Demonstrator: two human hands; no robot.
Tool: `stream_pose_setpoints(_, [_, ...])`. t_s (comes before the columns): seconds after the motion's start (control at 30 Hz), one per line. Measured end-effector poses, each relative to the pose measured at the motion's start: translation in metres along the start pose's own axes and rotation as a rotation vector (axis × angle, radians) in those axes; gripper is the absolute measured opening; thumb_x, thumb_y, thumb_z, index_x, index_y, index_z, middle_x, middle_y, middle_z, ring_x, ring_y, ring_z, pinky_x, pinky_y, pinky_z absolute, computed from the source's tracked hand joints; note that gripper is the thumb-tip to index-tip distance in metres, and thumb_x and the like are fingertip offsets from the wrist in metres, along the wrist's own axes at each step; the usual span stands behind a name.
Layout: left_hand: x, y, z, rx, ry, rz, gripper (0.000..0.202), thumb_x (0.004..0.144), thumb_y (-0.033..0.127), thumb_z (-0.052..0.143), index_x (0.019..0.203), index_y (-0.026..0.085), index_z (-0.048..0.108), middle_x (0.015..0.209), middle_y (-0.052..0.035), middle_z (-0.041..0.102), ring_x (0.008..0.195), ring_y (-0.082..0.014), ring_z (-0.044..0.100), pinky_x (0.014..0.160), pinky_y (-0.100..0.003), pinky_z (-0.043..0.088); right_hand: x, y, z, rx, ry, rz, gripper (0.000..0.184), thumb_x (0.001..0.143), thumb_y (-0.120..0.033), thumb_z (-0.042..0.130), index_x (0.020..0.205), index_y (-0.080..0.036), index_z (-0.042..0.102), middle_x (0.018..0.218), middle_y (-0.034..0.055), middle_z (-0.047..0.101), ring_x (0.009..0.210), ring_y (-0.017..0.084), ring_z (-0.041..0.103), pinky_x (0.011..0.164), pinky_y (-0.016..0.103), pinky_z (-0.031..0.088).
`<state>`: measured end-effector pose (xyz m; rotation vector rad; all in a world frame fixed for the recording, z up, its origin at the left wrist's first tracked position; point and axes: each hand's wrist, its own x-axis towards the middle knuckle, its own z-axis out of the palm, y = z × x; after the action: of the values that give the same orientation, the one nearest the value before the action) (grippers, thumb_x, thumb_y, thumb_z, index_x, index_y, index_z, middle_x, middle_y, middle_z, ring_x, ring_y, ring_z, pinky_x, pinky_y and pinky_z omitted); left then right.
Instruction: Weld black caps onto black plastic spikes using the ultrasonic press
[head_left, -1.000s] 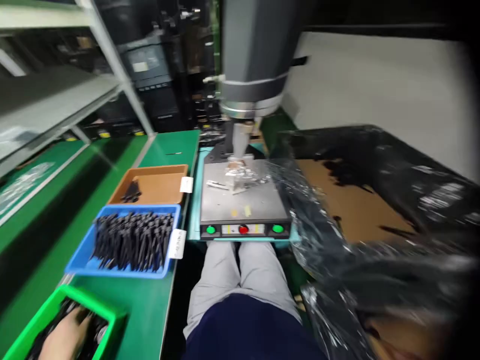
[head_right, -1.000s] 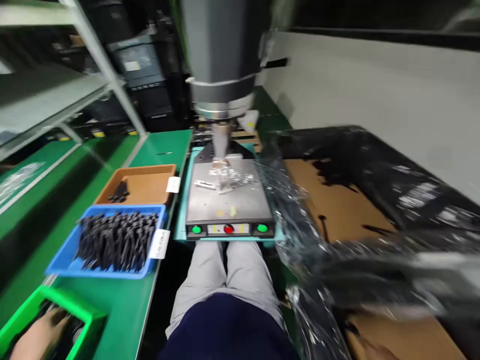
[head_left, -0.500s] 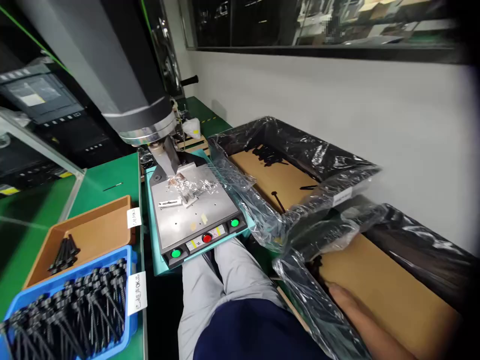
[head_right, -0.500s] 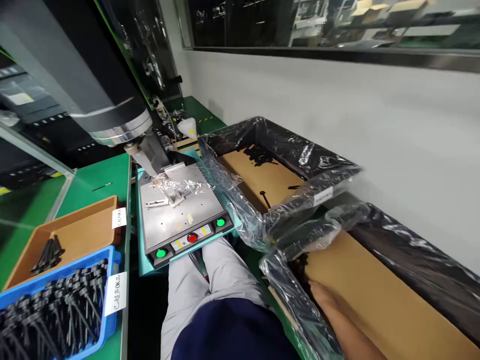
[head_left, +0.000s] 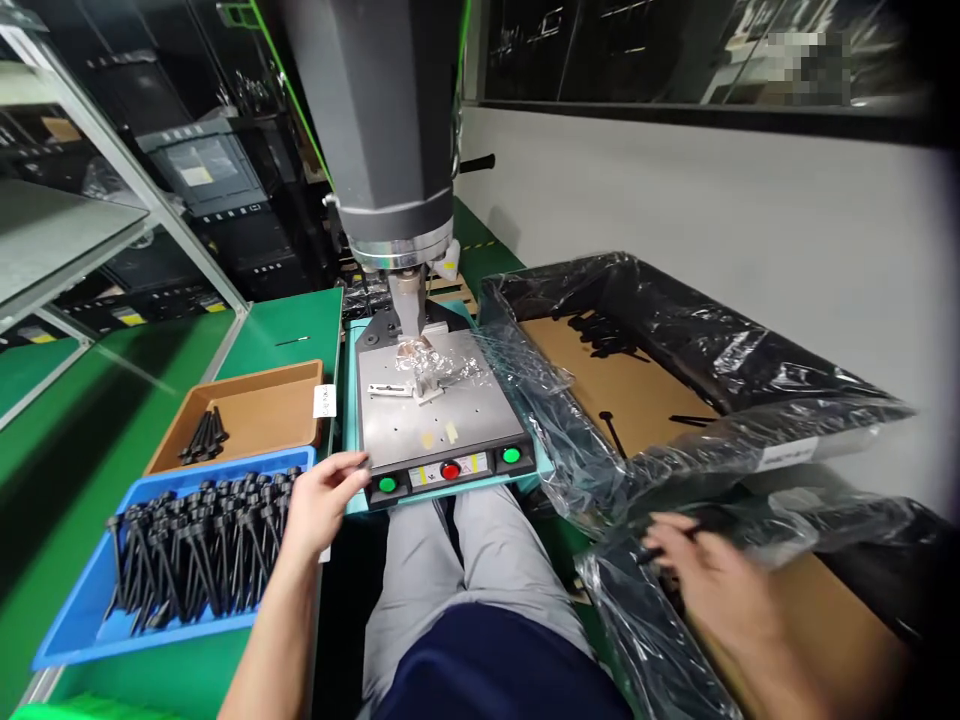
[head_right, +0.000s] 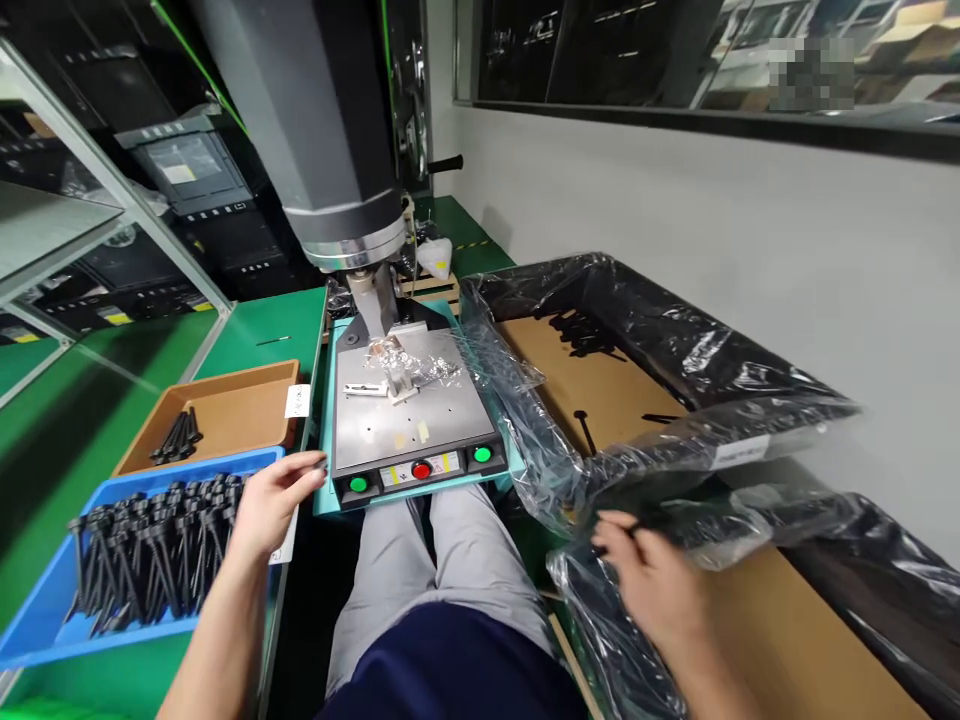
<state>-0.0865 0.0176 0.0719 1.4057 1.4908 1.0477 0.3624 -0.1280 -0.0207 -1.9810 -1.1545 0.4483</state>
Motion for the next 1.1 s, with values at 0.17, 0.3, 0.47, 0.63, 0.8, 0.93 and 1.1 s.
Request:
stream_pose_setpoints(0.17, [0.0, 0.015, 0.063, -0.326, -0.17, 0.068, 0.031, 0.07, 0.039, 0.077, 0.093, 0.017, 0.076, 0.105, -0.0116, 0.074, 0.099, -0.0251, 0.068, 0.088, -0.038, 0.054, -0.016, -0.115, 0.093, 0.179, -0.484, -0.369, 0.034, 0.093, -0.045, 0.044, 0.105, -0.02, 0.064, 0.077, 0.0066, 0.069, 0.067, 0.019, 0.065, 0.067, 0.028, 0.052])
stream_pose_setpoints(0.3, [-0.011, 0.013, 0.077, -0.498, -0.254, 0.06, 0.028, 0.071, 0.036, 0.077, 0.092, 0.018, 0.076, 0.106, -0.0102, 0.074, 0.103, -0.0261, 0.067, 0.093, -0.041, 0.053, -0.022, -0.152, 0.125, 0.216, -0.601, -0.553, 0.034, 0.096, -0.041, 0.04, 0.11, -0.02, 0.064, 0.085, 0.0075, 0.068, 0.073, 0.02, 0.062, 0.07, 0.03, 0.05])
stream_pose_setpoints(0.47, [-0.018, 0.002, 0.075, -0.536, -0.287, 0.06, 0.025, 0.073, 0.034, 0.076, 0.093, 0.02, 0.076, 0.108, -0.0096, 0.073, 0.106, -0.0267, 0.066, 0.097, -0.043, 0.051, -0.018, -0.167, 0.135, 0.214, -0.651, -0.522, 0.036, 0.096, -0.043, 0.041, 0.114, -0.022, 0.063, 0.084, 0.0068, 0.066, 0.071, 0.02, 0.059, 0.068, 0.031, 0.047])
stream_pose_setpoints(0.63, [-0.017, -0.004, 0.072, -0.55, -0.302, 0.073, 0.022, 0.075, 0.031, 0.075, 0.093, 0.019, 0.076, 0.11, -0.0097, 0.072, 0.108, -0.0265, 0.065, 0.099, -0.043, 0.05, -0.016, -0.173, 0.139, 0.284, -0.767, -0.432, 0.032, 0.094, -0.046, 0.044, 0.087, -0.021, 0.063, 0.064, 0.0009, 0.054, 0.058, 0.015, 0.05, 0.056, 0.027, 0.04])
stream_pose_setpoints(0.8, [-0.016, -0.007, 0.07, -0.566, -0.323, 0.074, 0.019, 0.076, 0.03, 0.075, 0.091, 0.018, 0.076, 0.109, -0.0099, 0.073, 0.107, -0.0268, 0.066, 0.097, -0.044, 0.051, -0.013, -0.176, 0.139, 0.506, -1.016, -0.205, 0.043, 0.089, -0.058, 0.047, 0.09, -0.018, 0.062, 0.058, -0.0025, 0.047, 0.05, 0.011, 0.039, 0.047, 0.024, 0.033])
stream_pose_setpoints(0.93, [-0.013, -0.009, 0.07, -0.531, -0.334, 0.101, 0.016, 0.077, 0.03, 0.074, 0.088, 0.018, 0.076, 0.106, -0.0101, 0.073, 0.107, -0.0268, 0.066, 0.098, -0.044, 0.05, -0.011, -0.177, 0.138, 0.53, -1.064, -0.13, 0.049, 0.087, -0.061, 0.049, 0.101, -0.017, 0.063, 0.055, -0.0044, 0.043, 0.048, 0.011, 0.036, 0.046, 0.023, 0.029])
stream_pose_setpoints(1.1, [-0.008, -0.013, 0.071, -0.473, -0.342, 0.149, 0.017, 0.079, 0.033, 0.072, 0.088, 0.019, 0.076, 0.106, -0.0104, 0.073, 0.107, -0.0265, 0.066, 0.099, -0.045, 0.049, -0.013, -0.178, 0.136, 0.311, -0.824, -0.303, 0.034, 0.092, -0.049, 0.046, 0.085, -0.019, 0.062, 0.06, -0.0016, 0.052, 0.054, 0.012, 0.043, 0.05, 0.024, 0.032])
